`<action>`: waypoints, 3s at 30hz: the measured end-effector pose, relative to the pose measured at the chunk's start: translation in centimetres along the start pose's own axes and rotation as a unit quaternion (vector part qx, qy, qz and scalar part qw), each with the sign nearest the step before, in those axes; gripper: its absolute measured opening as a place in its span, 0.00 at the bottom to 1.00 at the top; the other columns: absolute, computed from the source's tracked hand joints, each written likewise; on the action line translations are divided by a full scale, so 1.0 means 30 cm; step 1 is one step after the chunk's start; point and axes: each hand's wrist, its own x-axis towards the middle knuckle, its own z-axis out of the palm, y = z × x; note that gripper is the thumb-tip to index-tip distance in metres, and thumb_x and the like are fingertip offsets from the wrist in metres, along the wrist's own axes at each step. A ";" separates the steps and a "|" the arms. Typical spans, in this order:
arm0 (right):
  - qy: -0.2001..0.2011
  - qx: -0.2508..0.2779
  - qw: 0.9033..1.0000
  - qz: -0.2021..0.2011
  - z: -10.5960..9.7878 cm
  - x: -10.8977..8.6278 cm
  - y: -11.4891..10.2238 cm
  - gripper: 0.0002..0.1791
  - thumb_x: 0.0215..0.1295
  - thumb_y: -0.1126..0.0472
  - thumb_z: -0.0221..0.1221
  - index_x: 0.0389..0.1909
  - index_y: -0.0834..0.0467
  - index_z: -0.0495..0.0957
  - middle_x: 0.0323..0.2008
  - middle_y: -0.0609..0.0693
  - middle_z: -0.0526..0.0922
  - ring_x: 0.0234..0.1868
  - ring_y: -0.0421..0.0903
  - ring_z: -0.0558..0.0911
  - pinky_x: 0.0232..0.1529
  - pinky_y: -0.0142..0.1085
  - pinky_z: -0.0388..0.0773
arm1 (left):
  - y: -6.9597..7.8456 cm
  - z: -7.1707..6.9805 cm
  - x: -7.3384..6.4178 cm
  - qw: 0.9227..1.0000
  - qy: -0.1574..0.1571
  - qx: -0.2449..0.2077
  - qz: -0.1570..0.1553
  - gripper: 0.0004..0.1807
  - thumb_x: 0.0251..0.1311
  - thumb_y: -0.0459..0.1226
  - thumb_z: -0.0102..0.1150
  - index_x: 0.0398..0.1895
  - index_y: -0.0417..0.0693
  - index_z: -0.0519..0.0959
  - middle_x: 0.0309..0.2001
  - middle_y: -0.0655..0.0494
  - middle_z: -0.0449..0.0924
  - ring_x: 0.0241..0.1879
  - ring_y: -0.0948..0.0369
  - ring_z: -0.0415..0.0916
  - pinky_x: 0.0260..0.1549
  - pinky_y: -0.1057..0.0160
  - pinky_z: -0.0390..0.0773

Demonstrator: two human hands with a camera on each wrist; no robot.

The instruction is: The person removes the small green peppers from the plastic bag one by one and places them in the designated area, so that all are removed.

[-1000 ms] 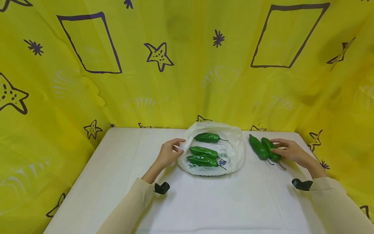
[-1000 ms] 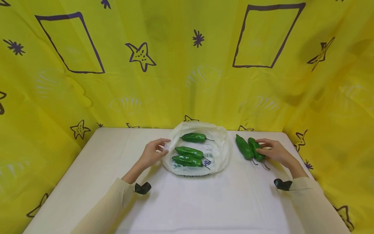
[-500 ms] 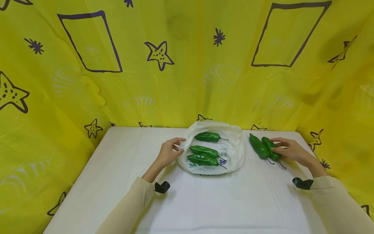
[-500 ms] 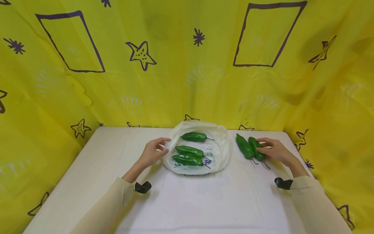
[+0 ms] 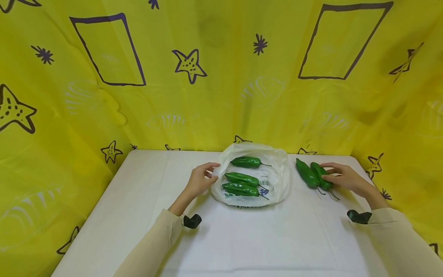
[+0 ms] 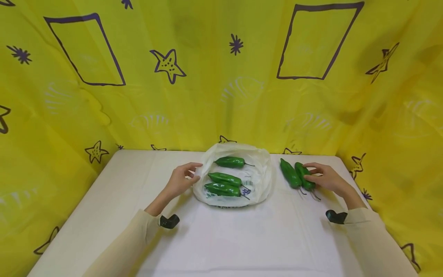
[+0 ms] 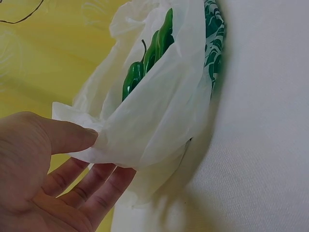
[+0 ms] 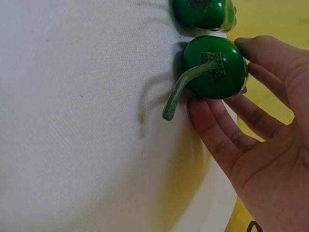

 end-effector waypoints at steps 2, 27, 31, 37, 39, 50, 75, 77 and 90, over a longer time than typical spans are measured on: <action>-0.001 -0.004 1.000 0.002 -0.001 0.001 -0.003 0.34 0.75 0.53 0.60 0.73 0.66 0.64 0.64 0.77 0.70 0.60 0.70 0.74 0.44 0.36 0.82 | 0.000 -0.002 0.000 1.000 0.002 0.001 0.003 0.23 0.61 0.26 0.67 0.60 0.46 0.82 0.45 0.45 0.84 0.38 0.55 0.80 0.34 0.62 0.82; -0.020 -0.021 1.000 0.010 -0.031 0.004 0.008 0.34 0.75 0.54 0.61 0.74 0.67 0.62 0.61 0.79 0.71 0.52 0.62 0.82 0.44 0.44 0.85 | 0.013 -0.006 -0.002 1.000 0.001 0.000 0.002 0.23 0.62 0.27 0.67 0.60 0.47 0.82 0.45 0.46 0.84 0.38 0.55 0.81 0.33 0.63 0.81; -0.027 -0.037 0.999 -0.003 -0.044 -0.003 0.003 0.34 0.75 0.56 0.60 0.73 0.69 0.61 0.60 0.80 0.72 0.52 0.63 0.82 0.43 0.46 0.85 | 0.013 -0.006 -0.004 1.000 0.002 0.000 0.011 0.22 0.61 0.26 0.67 0.60 0.45 0.82 0.45 0.45 0.84 0.38 0.54 0.81 0.33 0.62 0.82; -0.024 -0.063 0.997 -0.028 -0.058 -0.022 -0.021 0.32 0.74 0.59 0.61 0.72 0.70 0.63 0.55 0.77 0.77 0.47 0.62 0.85 0.41 0.48 0.86 | 0.011 -0.002 -0.002 1.000 0.003 0.000 0.007 0.22 0.61 0.26 0.68 0.60 0.46 0.83 0.44 0.46 0.84 0.37 0.55 0.80 0.33 0.62 0.82; -0.014 -0.087 0.995 -0.037 -0.063 -0.028 -0.029 0.32 0.74 0.59 0.61 0.71 0.69 0.64 0.54 0.76 0.78 0.46 0.65 0.85 0.41 0.52 0.85 | 0.010 0.000 0.000 1.000 0.006 -0.001 0.007 0.23 0.61 0.26 0.68 0.59 0.46 0.83 0.44 0.46 0.84 0.37 0.55 0.80 0.33 0.62 0.82; 0.029 -0.148 0.986 -0.076 -0.073 -0.026 -0.079 0.30 0.70 0.60 0.65 0.68 0.68 0.69 0.55 0.77 0.77 0.48 0.70 0.84 0.45 0.59 0.82 | 0.009 0.002 -0.001 1.000 0.006 -0.005 0.012 0.22 0.61 0.25 0.68 0.59 0.46 0.83 0.44 0.45 0.84 0.37 0.55 0.81 0.32 0.61 0.82; 0.039 -0.197 0.971 -0.133 -0.106 0.023 -0.364 0.30 0.69 0.57 0.66 0.69 0.61 0.71 0.55 0.66 0.81 0.50 0.63 0.83 0.45 0.55 0.83 | 0.012 0.000 -0.001 1.000 0.009 -0.014 0.016 0.23 0.60 0.25 0.67 0.59 0.46 0.83 0.43 0.45 0.84 0.36 0.55 0.81 0.31 0.62 0.81; 0.037 -0.197 0.970 -0.139 -0.101 0.028 -0.387 0.30 0.69 0.57 0.67 0.69 0.60 0.72 0.55 0.65 0.82 0.50 0.62 0.84 0.45 0.54 0.84 | 0.012 0.000 0.001 1.000 0.008 -0.013 0.014 0.23 0.60 0.25 0.67 0.59 0.46 0.83 0.44 0.45 0.84 0.36 0.55 0.81 0.32 0.62 0.81; 0.027 -0.189 0.963 -0.189 -0.045 0.086 -0.489 0.27 0.67 0.59 0.68 0.65 0.59 0.76 0.50 0.59 0.84 0.45 0.55 0.86 0.43 0.43 0.85 | 0.004 0.001 0.001 1.000 0.004 -0.007 0.016 0.22 0.60 0.25 0.67 0.59 0.46 0.83 0.43 0.45 0.84 0.36 0.55 0.81 0.31 0.63 0.81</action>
